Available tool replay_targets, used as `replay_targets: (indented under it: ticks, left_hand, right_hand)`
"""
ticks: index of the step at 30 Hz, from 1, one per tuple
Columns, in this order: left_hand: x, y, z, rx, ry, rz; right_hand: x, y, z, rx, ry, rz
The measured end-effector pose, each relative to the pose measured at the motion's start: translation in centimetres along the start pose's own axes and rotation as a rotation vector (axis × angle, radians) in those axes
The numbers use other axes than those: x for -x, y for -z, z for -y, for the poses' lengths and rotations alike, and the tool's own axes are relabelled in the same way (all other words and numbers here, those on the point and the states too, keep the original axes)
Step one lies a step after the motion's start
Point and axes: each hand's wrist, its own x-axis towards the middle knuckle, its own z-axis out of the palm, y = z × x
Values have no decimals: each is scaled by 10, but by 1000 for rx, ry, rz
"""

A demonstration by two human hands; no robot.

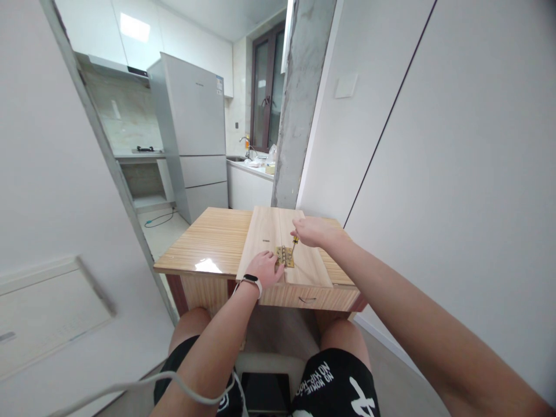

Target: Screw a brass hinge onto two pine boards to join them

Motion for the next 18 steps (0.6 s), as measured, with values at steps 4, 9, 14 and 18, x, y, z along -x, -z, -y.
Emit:
replay_targets:
  ticks: [4, 9, 14, 18]
  left_hand:
    - [0, 1, 1, 1, -6, 11]
    - [0, 3, 0, 0, -5, 20]
    - [0, 2, -1, -6, -7, 17]
    - [0, 1, 0, -4, -8, 26]
  right_hand:
    - [4, 0, -6, 78, 97, 21]
    - [5, 8, -2, 57, 59, 68]
    - [1, 15, 9, 35, 22, 79]
    - [-10, 15, 18, 0, -67, 94]
